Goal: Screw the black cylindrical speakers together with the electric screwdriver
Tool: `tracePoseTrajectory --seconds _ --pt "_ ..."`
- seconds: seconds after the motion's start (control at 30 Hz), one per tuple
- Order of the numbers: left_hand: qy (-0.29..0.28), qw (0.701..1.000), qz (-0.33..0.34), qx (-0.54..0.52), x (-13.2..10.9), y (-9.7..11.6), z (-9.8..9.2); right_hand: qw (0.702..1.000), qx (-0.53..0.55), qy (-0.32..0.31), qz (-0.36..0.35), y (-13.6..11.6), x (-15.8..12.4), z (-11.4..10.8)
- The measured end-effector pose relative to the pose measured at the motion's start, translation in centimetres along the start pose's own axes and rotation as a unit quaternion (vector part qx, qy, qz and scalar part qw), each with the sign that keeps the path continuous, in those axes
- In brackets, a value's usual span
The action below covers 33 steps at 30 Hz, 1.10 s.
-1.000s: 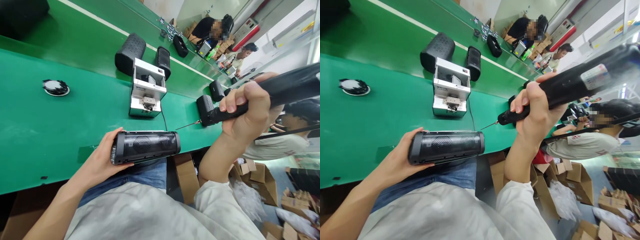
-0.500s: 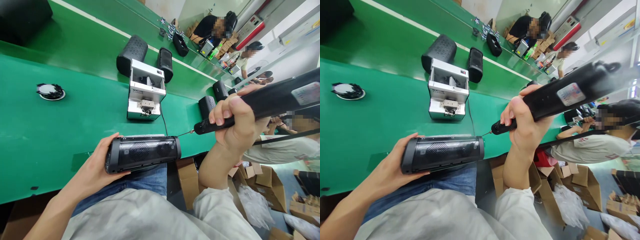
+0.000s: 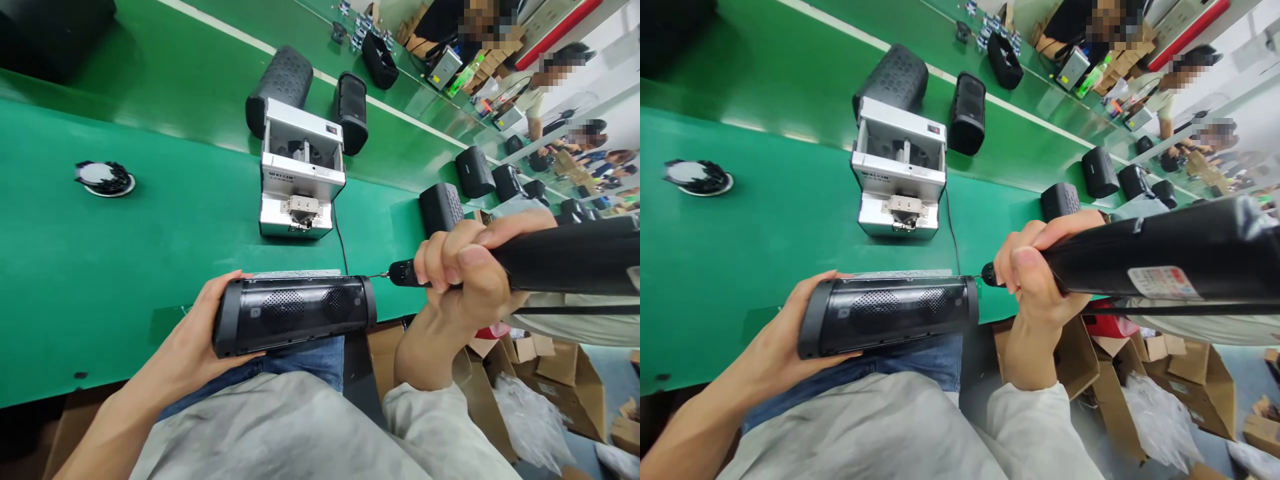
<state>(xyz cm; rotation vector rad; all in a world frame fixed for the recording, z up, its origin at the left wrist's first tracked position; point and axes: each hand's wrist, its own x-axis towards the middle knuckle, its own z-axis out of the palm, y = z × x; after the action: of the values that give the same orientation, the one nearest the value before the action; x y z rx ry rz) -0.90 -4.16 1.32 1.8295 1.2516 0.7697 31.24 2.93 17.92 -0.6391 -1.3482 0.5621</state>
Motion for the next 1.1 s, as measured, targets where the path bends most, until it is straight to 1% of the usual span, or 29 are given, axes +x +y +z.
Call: tracePoseTrajectory --seconds 0.1,0.2,0.27,0.33,0.37,0.43,0.5,0.57,0.6,0.67,0.73,0.8,0.87,0.93,1.0,1.1 --pt "0.003 1.000 0.011 -0.003 0.0 -0.2 0.1 1.000 0.012 0.006 0.000 0.4 0.1 -0.1" --pt "0.002 1.000 0.014 -0.003 0.1 -0.3 0.2 0.999 0.005 0.026 0.021 0.7 0.2 -0.1" --pt "-0.001 1.000 0.021 -0.005 0.1 -0.3 0.2 0.998 -0.012 0.026 0.052 0.5 0.5 -0.1" --pt "0.000 0.999 0.032 -0.009 0.1 -0.2 0.2 0.997 -0.033 0.011 0.072 -0.3 1.1 0.0" --pt "0.001 0.999 0.038 -0.011 0.1 -0.2 0.3 0.997 -0.044 0.005 0.066 -1.0 1.5 0.2" --pt "0.002 0.999 0.049 -0.014 0.2 -0.3 0.4 0.998 -0.058 0.025 0.018 -2.8 2.4 1.2" --pt "0.001 0.998 0.057 -0.015 0.2 -0.4 0.4 0.995 -0.055 0.076 -0.041 -4.3 3.4 3.0" --pt "-0.001 0.998 0.064 -0.016 0.1 -0.4 0.5 0.989 -0.046 0.119 -0.079 -4.9 4.2 5.3" --pt "-0.001 0.998 0.066 -0.018 0.1 -0.4 0.5 0.986 -0.044 0.132 -0.090 -4.7 4.6 6.5" --pt "-0.001 0.998 0.066 -0.022 0.1 -0.4 0.5 0.986 -0.048 0.126 -0.098 -3.3 5.3 8.8" --pt "0.001 0.997 0.066 -0.030 0.1 -0.3 0.5 0.989 -0.059 0.101 -0.087 -1.0 6.0 10.5" --pt "0.001 0.997 0.070 -0.037 0.1 -0.3 0.5 0.992 -0.067 0.085 -0.071 1.4 6.8 11.5" --pt "0.001 0.996 0.076 -0.040 0.2 -0.4 0.5 0.992 -0.071 0.083 -0.058 3.6 7.5 12.0" --pt "0.004 0.996 0.078 -0.041 0.2 -0.4 0.6 0.994 -0.069 0.073 -0.048 5.1 8.0 12.0" --pt "0.008 0.996 0.080 -0.042 0.2 -0.5 0.6 0.996 -0.058 0.057 -0.045 6.0 8.5 11.7" --pt "0.011 0.996 0.084 -0.043 0.2 -0.6 0.7 0.997 -0.037 0.052 -0.041 6.2 8.8 11.4"
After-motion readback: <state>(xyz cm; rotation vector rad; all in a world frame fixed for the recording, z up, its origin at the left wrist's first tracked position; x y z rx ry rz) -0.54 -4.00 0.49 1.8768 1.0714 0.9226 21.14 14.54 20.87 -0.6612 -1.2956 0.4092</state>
